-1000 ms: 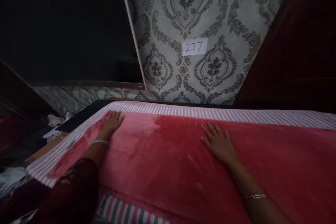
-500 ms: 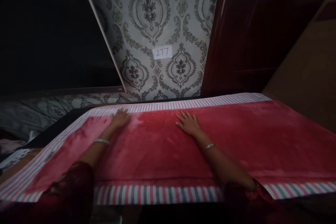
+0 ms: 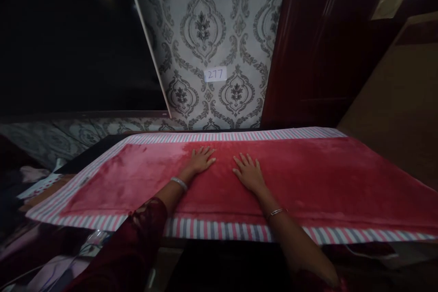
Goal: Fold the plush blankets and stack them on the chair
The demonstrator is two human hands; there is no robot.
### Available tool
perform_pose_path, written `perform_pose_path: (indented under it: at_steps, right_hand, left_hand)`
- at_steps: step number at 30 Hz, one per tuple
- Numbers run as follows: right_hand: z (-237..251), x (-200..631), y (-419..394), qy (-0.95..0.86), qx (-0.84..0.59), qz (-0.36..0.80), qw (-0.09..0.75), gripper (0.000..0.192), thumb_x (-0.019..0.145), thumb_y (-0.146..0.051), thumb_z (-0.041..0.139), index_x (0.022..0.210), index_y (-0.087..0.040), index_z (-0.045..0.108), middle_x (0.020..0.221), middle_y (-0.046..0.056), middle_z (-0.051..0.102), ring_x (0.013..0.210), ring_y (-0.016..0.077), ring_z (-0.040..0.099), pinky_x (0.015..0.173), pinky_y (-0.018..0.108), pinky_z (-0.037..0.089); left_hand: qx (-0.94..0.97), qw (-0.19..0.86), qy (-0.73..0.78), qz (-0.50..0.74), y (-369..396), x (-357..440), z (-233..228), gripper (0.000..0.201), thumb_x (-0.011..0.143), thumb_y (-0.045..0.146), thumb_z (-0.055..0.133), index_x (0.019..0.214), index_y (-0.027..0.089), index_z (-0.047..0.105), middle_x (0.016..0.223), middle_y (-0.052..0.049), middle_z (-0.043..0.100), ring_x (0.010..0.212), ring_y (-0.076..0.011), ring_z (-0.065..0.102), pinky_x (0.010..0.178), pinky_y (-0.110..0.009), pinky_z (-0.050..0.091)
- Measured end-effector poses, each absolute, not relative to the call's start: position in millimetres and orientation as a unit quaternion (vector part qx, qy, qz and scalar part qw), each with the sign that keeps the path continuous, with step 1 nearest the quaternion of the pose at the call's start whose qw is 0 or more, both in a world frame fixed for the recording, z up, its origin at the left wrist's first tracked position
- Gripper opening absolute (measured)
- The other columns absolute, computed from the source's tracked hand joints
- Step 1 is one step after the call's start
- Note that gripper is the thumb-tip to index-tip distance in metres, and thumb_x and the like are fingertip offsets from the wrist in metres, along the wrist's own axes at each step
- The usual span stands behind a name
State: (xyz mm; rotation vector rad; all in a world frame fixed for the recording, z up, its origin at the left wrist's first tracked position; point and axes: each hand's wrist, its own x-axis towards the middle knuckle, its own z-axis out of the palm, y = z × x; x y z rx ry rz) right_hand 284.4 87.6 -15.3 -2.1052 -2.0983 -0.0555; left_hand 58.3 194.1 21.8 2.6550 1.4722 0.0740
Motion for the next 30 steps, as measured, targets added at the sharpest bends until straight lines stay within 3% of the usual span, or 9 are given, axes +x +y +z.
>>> perform_pose_path:
  at_steps: [8,12,15,19,22,26,30]
  right_hand:
    - [-21,285,87,-0.707,-0.697,-0.039,0.113,0.055,0.101,-0.046,0.031,0.154,-0.029,0.039,0.162,0.008,0.033,0.148,0.0305,0.03,0.116,0.057,0.025]
    - [-20,284,86,-0.702,-0.702,-0.029,0.115,0.056,0.101,-0.046,0.031,0.154,-0.028,0.038,0.163,0.008,0.032,0.149,0.0311,0.028,0.117,0.058,0.024]
    - [-20,285,85,-0.703,-0.702,-0.026,0.115,0.057,0.101,-0.046,0.029,0.155,-0.028,0.037,0.163,0.009,0.031,0.149,0.0318,0.026,0.117,0.06,0.023]
    - [-22,288,85,-0.707,-0.698,-0.028,0.113,0.059,0.101,-0.047,0.027,0.155,-0.028,0.037,0.163,0.009,0.031,0.149,0.0326,0.026,0.116,0.061,0.024]
    - [-22,288,84,-0.704,-0.701,-0.028,0.11,0.058,0.101,-0.048,0.026,0.155,-0.029,0.037,0.163,0.008,0.031,0.149,0.032,0.027,0.116,0.061,0.024]
    - [-17,288,84,-0.7,-0.706,-0.014,0.103,0.058,0.102,-0.048,0.026,0.155,-0.029,0.036,0.164,0.006,0.029,0.15,0.0309,0.025,0.117,0.059,0.024]
    - [-6,282,81,-0.691,-0.717,0.026,0.085,0.058,0.102,-0.048,0.028,0.157,-0.028,0.033,0.165,0.007,0.026,0.151,0.0315,0.022,0.118,0.059,0.022]
  left_hand:
    - [0.733,-0.016,0.679,0.013,194,-66,32,0.064,0.098,0.056,0.024,0.155,0.029,0.036,0.165,-0.009,0.028,0.15,-0.0368,0.023,0.115,-0.068,0.02]
    - [0.643,-0.044,0.762,0.059,177,-111,36,0.066,0.098,0.054,0.021,0.152,0.021,0.041,0.161,-0.017,0.033,0.147,-0.0425,0.027,0.112,-0.071,0.023]
    - [0.654,-0.052,0.749,0.093,155,-101,33,0.069,0.099,0.054,0.022,0.156,0.016,0.033,0.163,-0.021,0.027,0.149,-0.0421,0.023,0.114,-0.067,0.022]
    - [0.801,-0.025,0.596,0.05,128,-73,19,0.067,0.099,0.054,0.03,0.159,0.025,0.025,0.168,-0.008,0.019,0.154,-0.0318,0.012,0.121,-0.058,0.014]
    - [0.82,-0.001,0.572,0.018,119,-71,10,0.065,0.099,0.054,0.034,0.158,0.029,0.028,0.168,-0.004,0.02,0.154,-0.0304,0.013,0.121,-0.059,0.013]
    - [0.791,0.008,0.611,0.001,117,-76,16,0.066,0.099,0.055,0.034,0.159,0.027,0.027,0.168,-0.006,0.017,0.154,-0.0318,0.013,0.12,-0.062,0.014]
    - [0.768,-0.001,0.64,0.018,108,-53,27,0.069,0.099,0.056,0.031,0.158,0.019,0.03,0.167,-0.016,0.017,0.154,-0.035,0.01,0.119,-0.065,0.013]
